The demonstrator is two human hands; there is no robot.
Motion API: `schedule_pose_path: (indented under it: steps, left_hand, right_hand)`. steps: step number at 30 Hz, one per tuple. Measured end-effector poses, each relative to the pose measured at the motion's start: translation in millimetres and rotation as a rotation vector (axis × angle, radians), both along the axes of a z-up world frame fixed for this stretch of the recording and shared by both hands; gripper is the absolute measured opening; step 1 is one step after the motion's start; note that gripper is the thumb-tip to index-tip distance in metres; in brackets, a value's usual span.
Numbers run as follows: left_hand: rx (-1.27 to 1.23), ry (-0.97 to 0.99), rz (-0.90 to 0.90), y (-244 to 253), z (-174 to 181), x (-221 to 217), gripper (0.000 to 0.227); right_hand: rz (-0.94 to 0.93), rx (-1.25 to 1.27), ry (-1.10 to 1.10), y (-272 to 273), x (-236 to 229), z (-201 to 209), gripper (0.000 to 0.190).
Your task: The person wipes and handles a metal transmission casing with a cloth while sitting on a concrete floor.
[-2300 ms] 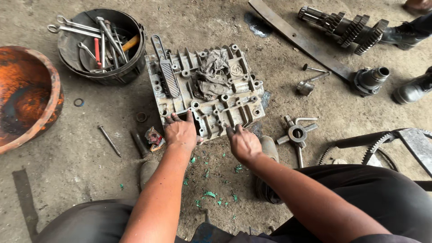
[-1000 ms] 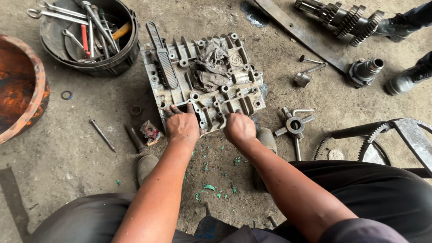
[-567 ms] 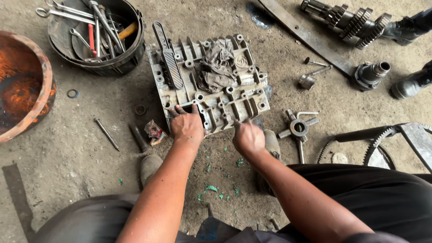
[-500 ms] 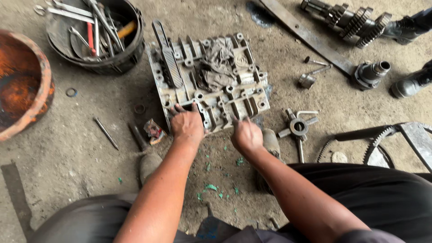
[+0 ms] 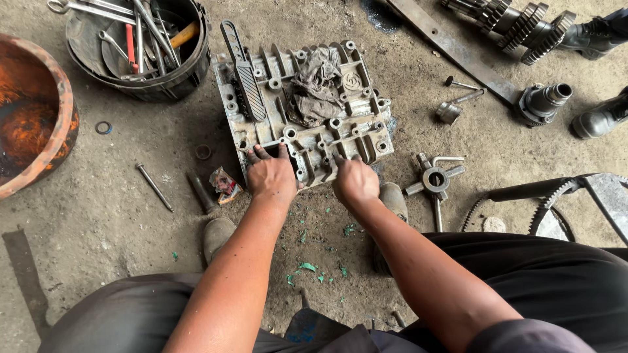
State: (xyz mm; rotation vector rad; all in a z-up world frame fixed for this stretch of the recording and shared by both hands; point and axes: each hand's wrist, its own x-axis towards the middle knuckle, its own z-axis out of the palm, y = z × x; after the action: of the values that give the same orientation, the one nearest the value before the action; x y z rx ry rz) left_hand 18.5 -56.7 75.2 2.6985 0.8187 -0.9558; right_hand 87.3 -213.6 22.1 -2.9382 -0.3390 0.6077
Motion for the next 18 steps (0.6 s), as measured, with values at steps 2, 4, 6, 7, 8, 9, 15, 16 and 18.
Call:
schedule_pose_path:
  steps: [2,4,6,7,8,9,15,16,18]
  left_hand:
    - [0.002,-0.032,0.047,0,3,1,0.089]
    - [0.003,-0.033,0.047,1,6,4,0.087]
    - [0.007,0.006,0.001,0,7,3,0.094]
    - [-0.014,-0.013,0.045,-1,8,4,0.09]
    - [-0.035,-0.032,0.089,-2,7,5,0.085]
    - [-0.053,-0.048,0.131,-3,6,4,0.081]
    - [0.019,-0.03,-0.014,-1,9,3,0.104]
    - [-0.01,-0.02,0.016,-3,10,3,0.103]
    - [-0.057,0.001,0.078,-1,12,2,0.1]
  right_hand:
    - [0.084,-0.092,0.06,-12,-10,6,0.04]
    - [0.132,-0.079,0.05,-16,-10,7,0.046]
    - [0.146,0.041,-0.024,-17,-5,2,0.048]
    - [0.171,0.055,-0.067,-16,-2,-2,0.048]
    - [0.196,0.069,-0.109,-15,1,-5,0.049]
    - [0.218,0.086,-0.15,-15,1,-8,0.05]
    - [0.229,0.138,-0.229,-25,-8,-2,0.052]
    - [0.197,0.11,-0.159,-23,-6,-1,0.05]
    - [0.133,0.065,-0.02,-10,2,5,0.048]
